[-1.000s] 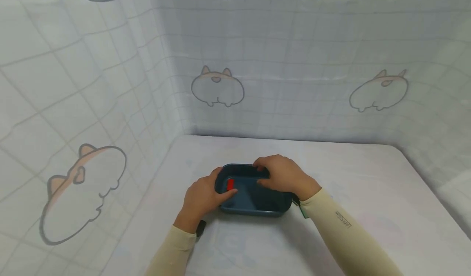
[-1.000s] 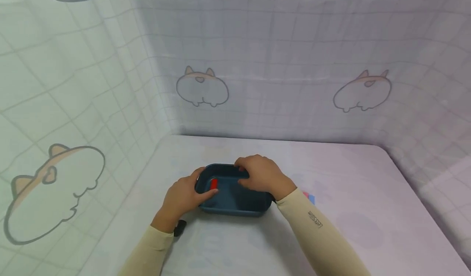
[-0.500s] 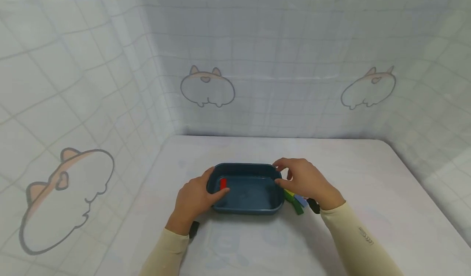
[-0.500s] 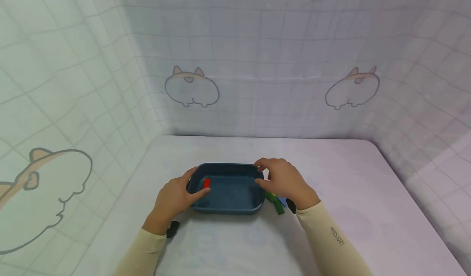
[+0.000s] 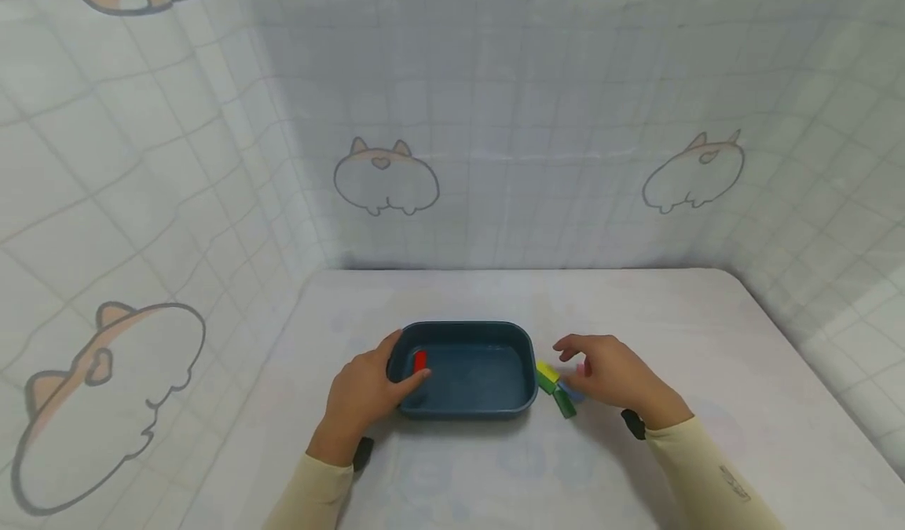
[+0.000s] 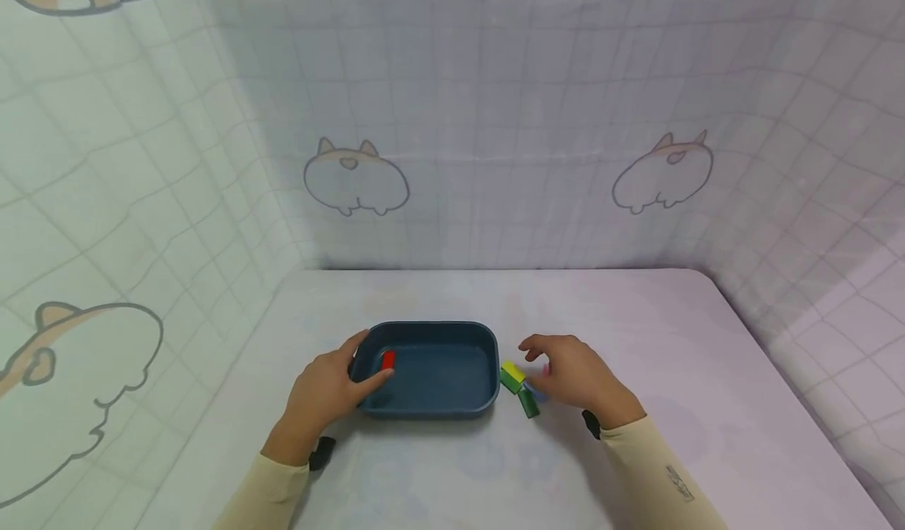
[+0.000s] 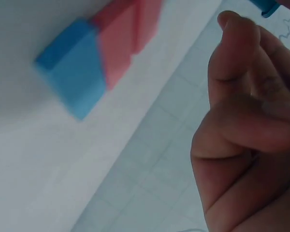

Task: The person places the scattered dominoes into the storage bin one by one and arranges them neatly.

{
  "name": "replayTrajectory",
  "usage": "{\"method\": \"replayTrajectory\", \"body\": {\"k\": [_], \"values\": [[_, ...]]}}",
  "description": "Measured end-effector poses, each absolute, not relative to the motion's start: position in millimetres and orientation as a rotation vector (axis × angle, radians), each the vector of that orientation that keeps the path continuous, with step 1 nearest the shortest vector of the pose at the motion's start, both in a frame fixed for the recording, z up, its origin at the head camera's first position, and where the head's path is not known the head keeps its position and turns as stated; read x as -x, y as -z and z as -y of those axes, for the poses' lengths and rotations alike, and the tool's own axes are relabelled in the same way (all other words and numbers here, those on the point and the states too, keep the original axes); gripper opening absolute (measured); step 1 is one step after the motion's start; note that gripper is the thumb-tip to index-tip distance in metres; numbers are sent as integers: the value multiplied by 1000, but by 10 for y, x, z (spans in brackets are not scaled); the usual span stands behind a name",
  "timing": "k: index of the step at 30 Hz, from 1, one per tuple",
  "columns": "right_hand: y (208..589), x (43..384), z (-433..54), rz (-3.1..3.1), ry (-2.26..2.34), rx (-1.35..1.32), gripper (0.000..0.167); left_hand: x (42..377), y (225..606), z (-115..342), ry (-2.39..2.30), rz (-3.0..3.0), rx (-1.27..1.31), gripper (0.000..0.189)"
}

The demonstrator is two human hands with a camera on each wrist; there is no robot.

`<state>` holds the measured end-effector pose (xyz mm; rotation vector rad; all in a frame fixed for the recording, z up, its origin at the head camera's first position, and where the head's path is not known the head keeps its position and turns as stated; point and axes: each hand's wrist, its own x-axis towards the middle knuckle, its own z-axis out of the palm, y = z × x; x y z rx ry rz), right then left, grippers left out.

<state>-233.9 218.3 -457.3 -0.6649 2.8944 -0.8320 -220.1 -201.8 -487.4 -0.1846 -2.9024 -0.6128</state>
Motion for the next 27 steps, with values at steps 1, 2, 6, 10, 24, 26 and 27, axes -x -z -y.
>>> {"method": "replayTrajectory", "body": {"k": [1, 2, 6, 10, 24, 26, 27], "values": [[4593, 2331, -2200, -2889, 841, 667, 40, 2194, 4884, 2022, 607, 2902, 181, 103], [4607, 2324, -2215, -2880, 860, 671, 40, 2188, 4894, 2026, 604, 2905, 177, 102], [4687, 2323, -2275, -2850, 907, 668, 43, 2170, 4909, 2026, 606, 2903, 172, 101], [4744, 2349, -2322, -2862, 877, 622, 48, 2188, 4910, 2019, 607, 2896, 192, 101], [4744, 2400, -2410, -2890, 819, 547, 56, 2221, 4895, 2044, 594, 2916, 192, 99], [4759, 2398, -2429, -2891, 827, 552, 56, 2225, 4899, 2043, 590, 2916, 194, 101], [4765, 2397, -2438, -2892, 833, 556, 56, 2227, 4902, 2044, 588, 2914, 195, 101]]}}
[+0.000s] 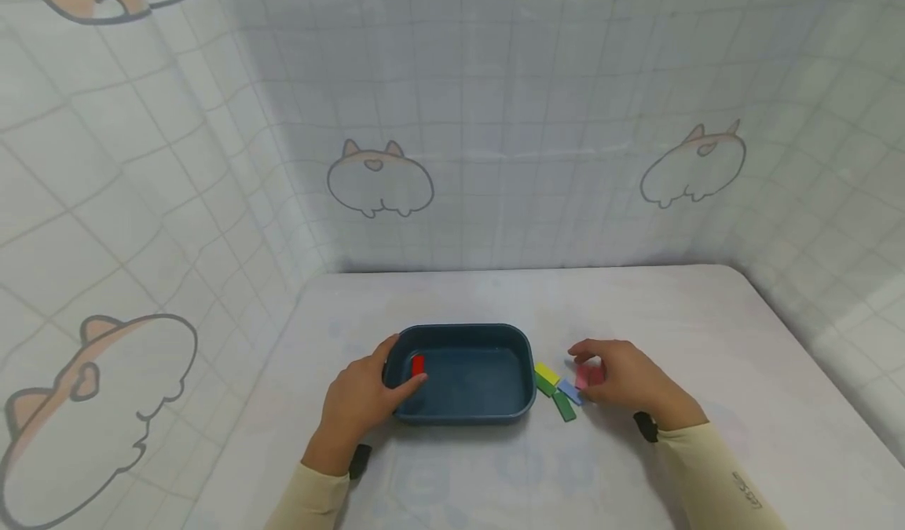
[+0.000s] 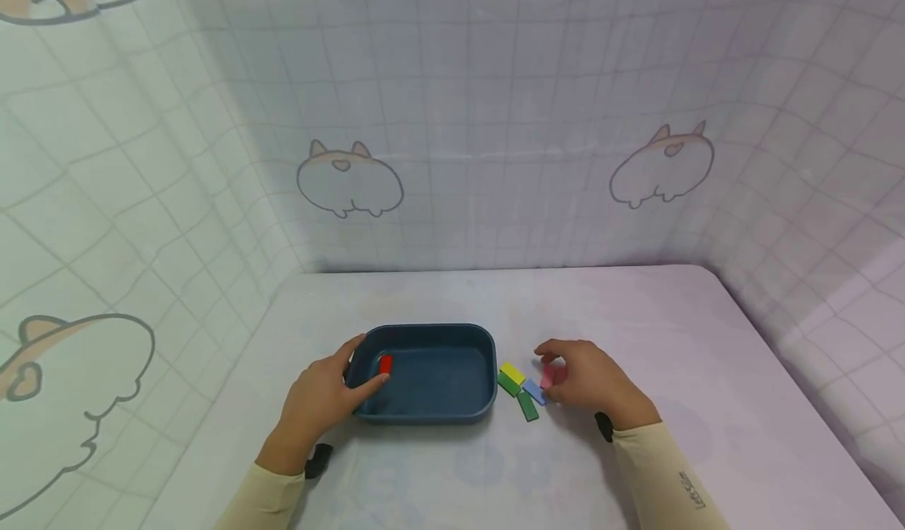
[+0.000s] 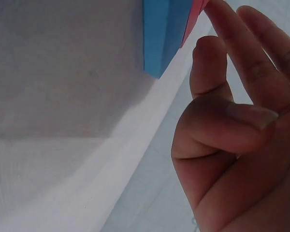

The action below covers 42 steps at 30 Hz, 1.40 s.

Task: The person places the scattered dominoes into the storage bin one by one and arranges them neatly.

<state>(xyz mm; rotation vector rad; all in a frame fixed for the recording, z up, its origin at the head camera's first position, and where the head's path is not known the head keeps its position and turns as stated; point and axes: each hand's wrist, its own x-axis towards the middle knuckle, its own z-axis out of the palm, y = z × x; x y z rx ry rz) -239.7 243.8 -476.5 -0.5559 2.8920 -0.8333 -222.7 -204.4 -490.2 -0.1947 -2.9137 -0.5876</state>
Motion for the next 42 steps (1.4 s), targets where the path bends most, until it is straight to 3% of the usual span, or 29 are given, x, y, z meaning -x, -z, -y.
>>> {"method": "replayTrajectory", "body": {"k": [27, 42], "values": [[4831, 2288, -2476, -2875, 854, 500, 53, 2172, 4924, 2133, 619, 2901, 234, 103], [4813, 2025, -2318, -2887, 857, 436, 54, 2047, 4906, 2246, 619, 2918, 264, 102]]}}
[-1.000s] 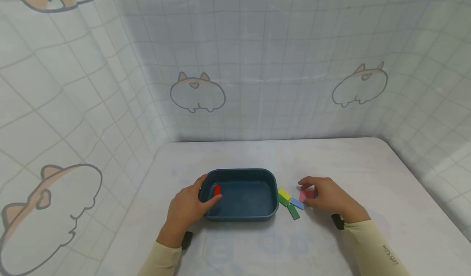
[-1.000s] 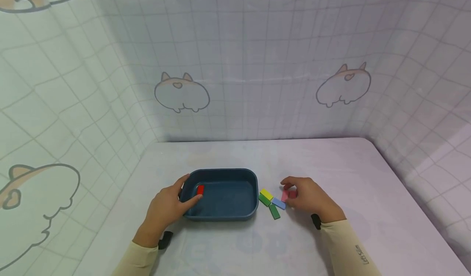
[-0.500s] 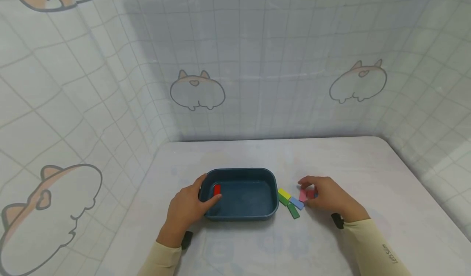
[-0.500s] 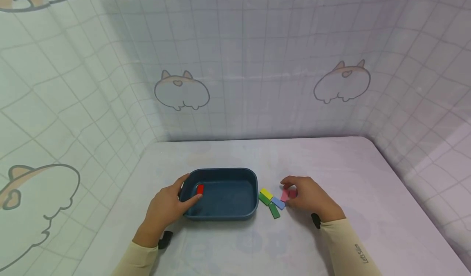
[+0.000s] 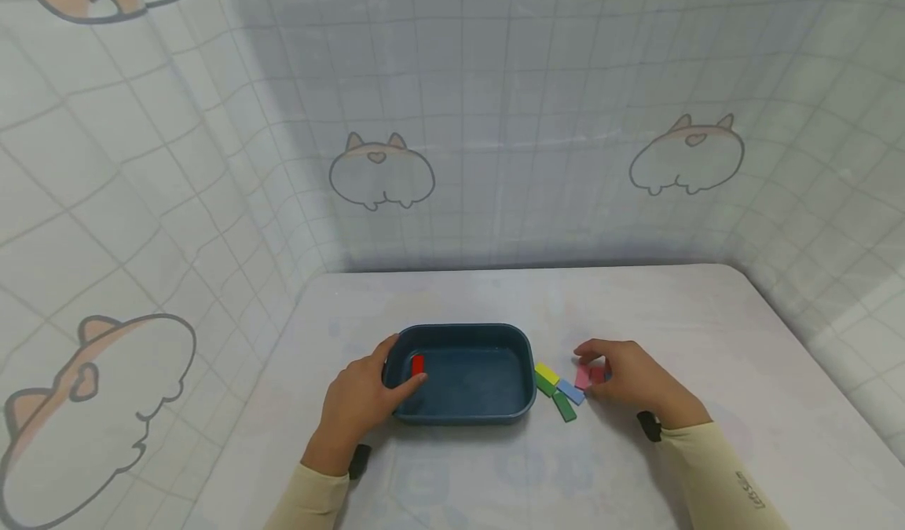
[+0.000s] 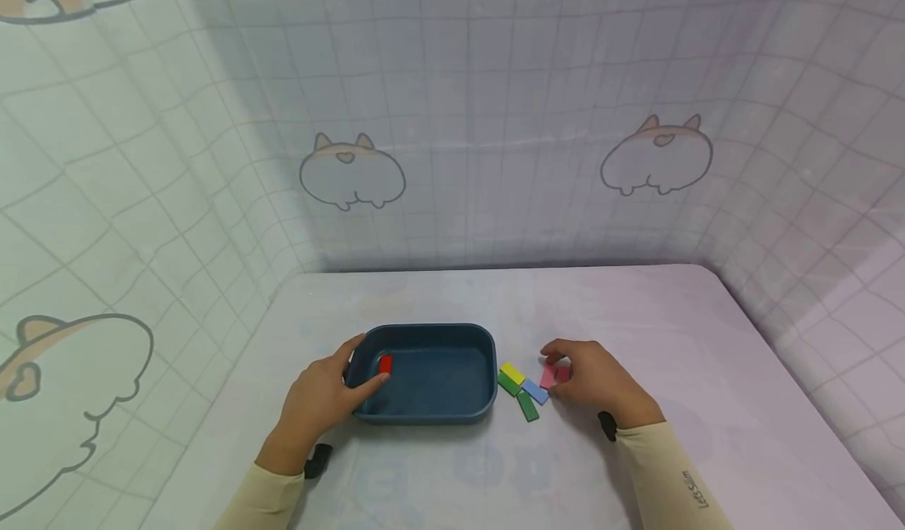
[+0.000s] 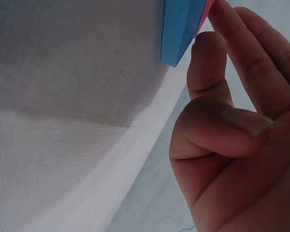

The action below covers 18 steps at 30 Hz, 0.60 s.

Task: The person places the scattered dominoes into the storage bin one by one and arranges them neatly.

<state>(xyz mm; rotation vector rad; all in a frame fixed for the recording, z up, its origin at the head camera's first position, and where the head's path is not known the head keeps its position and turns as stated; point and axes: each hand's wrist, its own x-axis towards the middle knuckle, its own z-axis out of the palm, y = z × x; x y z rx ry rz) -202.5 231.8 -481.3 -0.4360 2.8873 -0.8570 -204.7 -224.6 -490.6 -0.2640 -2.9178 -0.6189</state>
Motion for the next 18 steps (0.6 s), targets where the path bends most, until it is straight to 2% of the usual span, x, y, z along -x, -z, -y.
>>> {"method": "replayTrajectory", "body": {"k": [18], "values": [[4754, 2063, -2289, -2887, 852, 384, 53, 2076, 4832, 2233, 615, 2953, 220, 97]]}}
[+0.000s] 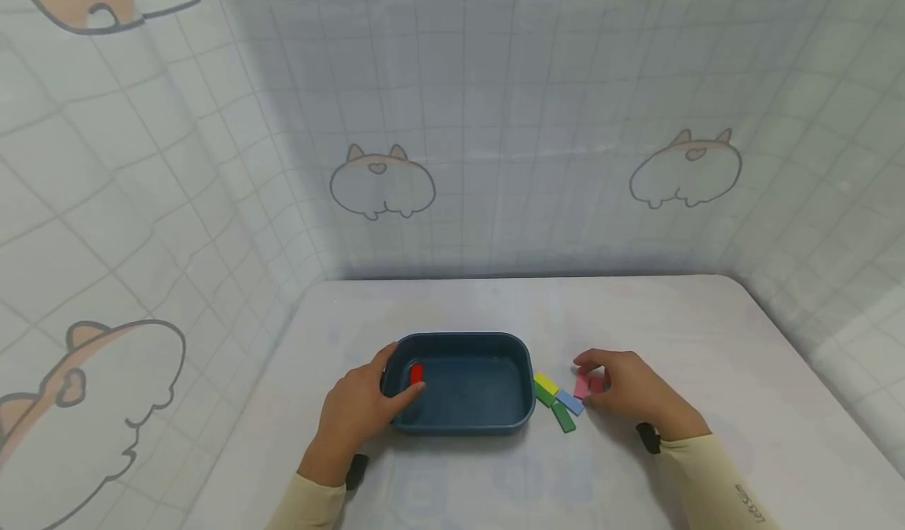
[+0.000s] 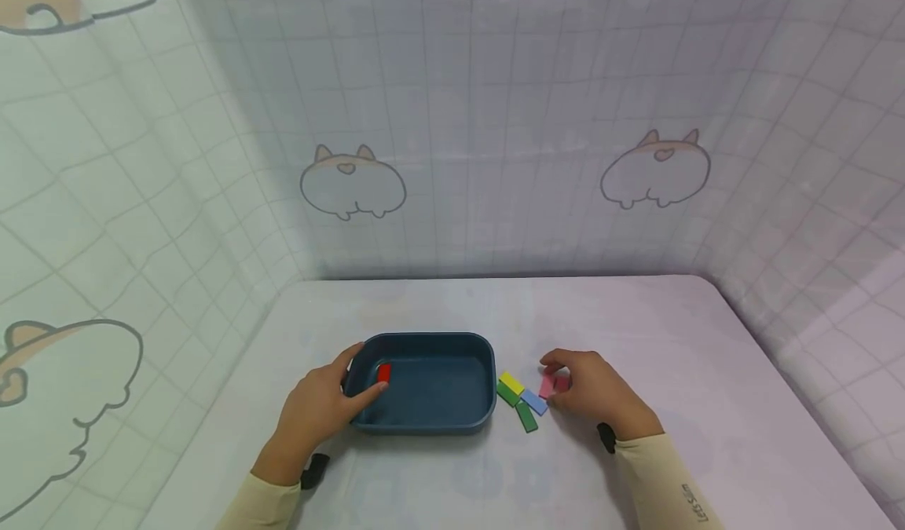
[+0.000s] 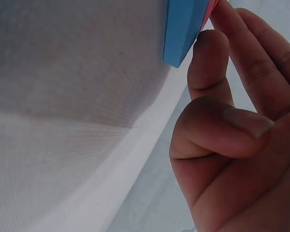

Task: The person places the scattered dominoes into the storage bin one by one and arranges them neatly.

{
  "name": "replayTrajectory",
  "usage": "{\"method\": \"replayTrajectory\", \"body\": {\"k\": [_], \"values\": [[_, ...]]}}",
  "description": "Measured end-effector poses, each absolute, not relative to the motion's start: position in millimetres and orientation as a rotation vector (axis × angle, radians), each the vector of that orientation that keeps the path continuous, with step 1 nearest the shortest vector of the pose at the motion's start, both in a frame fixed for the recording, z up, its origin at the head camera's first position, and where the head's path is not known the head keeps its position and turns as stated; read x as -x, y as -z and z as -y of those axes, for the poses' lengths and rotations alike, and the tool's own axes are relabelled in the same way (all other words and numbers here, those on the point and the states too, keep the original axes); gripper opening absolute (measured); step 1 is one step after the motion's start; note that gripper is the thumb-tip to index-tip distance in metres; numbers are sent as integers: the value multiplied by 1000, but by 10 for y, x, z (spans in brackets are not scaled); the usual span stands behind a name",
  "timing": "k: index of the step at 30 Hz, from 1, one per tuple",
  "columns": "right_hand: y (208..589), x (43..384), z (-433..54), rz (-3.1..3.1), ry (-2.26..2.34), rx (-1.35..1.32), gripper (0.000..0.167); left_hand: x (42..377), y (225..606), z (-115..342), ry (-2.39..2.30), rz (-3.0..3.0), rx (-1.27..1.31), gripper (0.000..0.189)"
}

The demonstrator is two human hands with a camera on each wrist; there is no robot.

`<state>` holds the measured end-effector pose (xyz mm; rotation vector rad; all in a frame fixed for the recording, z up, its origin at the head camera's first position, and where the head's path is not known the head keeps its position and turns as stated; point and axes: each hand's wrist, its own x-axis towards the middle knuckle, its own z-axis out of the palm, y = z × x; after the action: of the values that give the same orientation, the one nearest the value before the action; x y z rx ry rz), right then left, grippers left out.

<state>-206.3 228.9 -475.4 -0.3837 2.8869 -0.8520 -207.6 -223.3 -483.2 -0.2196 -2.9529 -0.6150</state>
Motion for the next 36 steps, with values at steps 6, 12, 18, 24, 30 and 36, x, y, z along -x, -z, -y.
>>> {"method": "replayTrajectory", "body": {"k": [6, 12, 18, 24, 30, 36], "values": [[4758, 2029, -2263, -2883, 833, 356, 53, 2055, 4831, 2269, 624, 2940, 254, 98], [4774, 2153, -2323, -2874, 833, 369, 53, 2099, 4829, 2221, 631, 2937, 237, 98], [4788, 2249, -2371, -2863, 817, 375, 52, 2128, 4837, 2165, 623, 2933, 224, 100], [4756, 2315, -2374, -2839, 833, 396, 51, 2167, 4842, 2139, 631, 2948, 196, 98], [4685, 2392, -2350, -2792, 870, 442, 47, 2227, 4827, 2150, 648, 2937, 209, 97], [4586, 2475, -2313, -2742, 860, 485, 46, 2303, 4859, 2169, 636, 2933, 211, 97]]}}
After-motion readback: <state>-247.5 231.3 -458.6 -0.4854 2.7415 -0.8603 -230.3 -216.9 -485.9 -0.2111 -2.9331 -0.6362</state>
